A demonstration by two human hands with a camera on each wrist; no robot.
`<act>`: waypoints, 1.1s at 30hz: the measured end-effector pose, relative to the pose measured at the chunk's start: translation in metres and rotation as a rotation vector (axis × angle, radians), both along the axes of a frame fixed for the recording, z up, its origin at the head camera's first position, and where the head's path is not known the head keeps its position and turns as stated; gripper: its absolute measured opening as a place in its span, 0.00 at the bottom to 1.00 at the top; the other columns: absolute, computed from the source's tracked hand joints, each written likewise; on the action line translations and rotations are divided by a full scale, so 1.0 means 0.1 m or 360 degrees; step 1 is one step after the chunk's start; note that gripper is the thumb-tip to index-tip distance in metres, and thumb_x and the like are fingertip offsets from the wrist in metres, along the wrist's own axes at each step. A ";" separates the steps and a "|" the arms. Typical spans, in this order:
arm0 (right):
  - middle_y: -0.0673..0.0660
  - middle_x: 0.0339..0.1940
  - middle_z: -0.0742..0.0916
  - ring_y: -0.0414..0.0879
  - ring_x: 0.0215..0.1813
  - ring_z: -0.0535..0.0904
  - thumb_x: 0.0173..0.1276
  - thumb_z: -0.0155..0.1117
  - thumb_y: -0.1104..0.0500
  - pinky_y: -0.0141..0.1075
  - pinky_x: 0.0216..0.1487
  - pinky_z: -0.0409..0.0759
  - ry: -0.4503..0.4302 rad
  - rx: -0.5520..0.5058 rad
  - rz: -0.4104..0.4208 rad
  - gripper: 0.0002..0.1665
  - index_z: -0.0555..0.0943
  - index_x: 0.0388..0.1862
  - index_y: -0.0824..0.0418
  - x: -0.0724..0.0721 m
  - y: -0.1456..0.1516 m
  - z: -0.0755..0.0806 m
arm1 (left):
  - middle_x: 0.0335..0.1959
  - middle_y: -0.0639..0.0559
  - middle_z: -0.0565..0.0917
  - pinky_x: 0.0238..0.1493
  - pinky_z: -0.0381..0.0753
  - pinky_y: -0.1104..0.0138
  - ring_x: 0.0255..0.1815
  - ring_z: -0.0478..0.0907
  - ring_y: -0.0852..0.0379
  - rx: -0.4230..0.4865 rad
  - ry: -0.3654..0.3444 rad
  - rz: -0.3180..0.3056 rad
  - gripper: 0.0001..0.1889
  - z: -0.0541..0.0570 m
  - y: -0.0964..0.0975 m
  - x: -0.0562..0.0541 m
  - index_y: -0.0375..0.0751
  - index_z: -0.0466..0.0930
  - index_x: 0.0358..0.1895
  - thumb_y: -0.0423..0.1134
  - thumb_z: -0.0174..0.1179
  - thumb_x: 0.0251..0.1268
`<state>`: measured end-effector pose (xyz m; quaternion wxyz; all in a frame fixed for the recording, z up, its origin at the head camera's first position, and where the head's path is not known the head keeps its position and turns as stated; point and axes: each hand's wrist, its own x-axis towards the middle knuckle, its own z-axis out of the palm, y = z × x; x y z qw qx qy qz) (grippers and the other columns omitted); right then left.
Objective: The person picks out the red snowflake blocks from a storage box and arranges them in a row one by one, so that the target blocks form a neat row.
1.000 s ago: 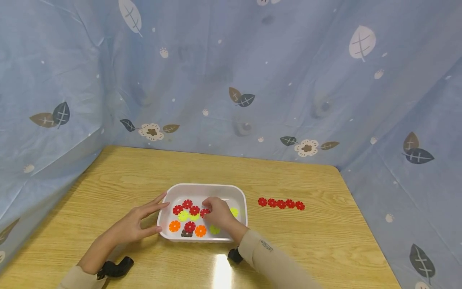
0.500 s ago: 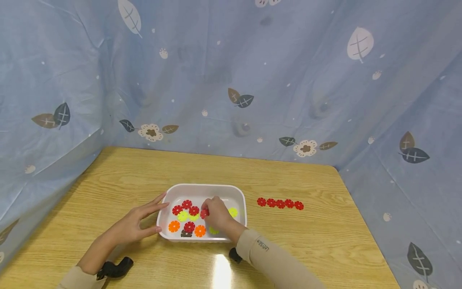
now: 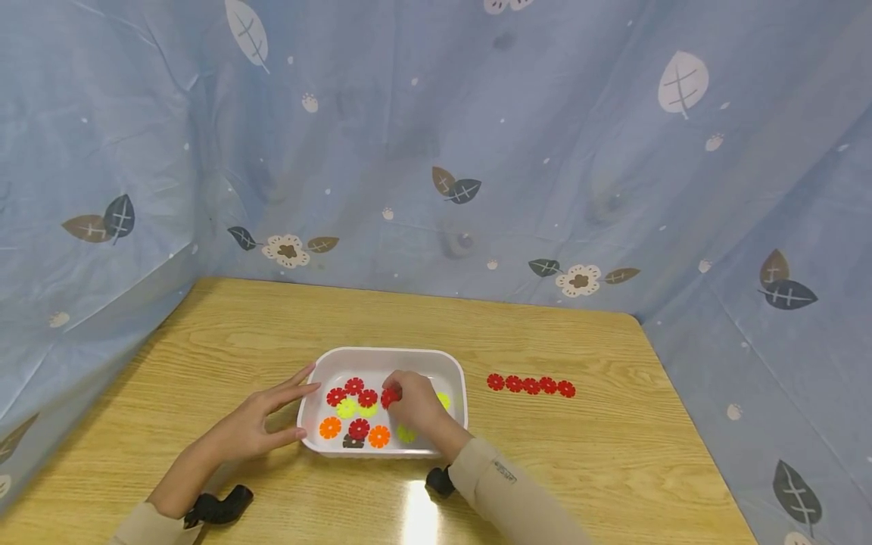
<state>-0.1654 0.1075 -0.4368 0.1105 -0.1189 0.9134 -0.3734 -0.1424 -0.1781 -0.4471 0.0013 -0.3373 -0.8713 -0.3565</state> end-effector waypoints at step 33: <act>0.63 0.57 0.81 0.37 0.47 0.77 0.62 0.64 0.67 0.22 0.47 0.77 0.0117 -0.0882 -0.0610 0.23 0.76 0.57 0.68 0.42 1.05 0.22 | 0.75 0.45 0.56 0.60 0.70 0.42 0.70 0.61 0.40 -0.0006 -0.0018 0.0005 0.33 0.01 0.01 0.00 0.42 0.69 0.66 0.48 0.65 0.58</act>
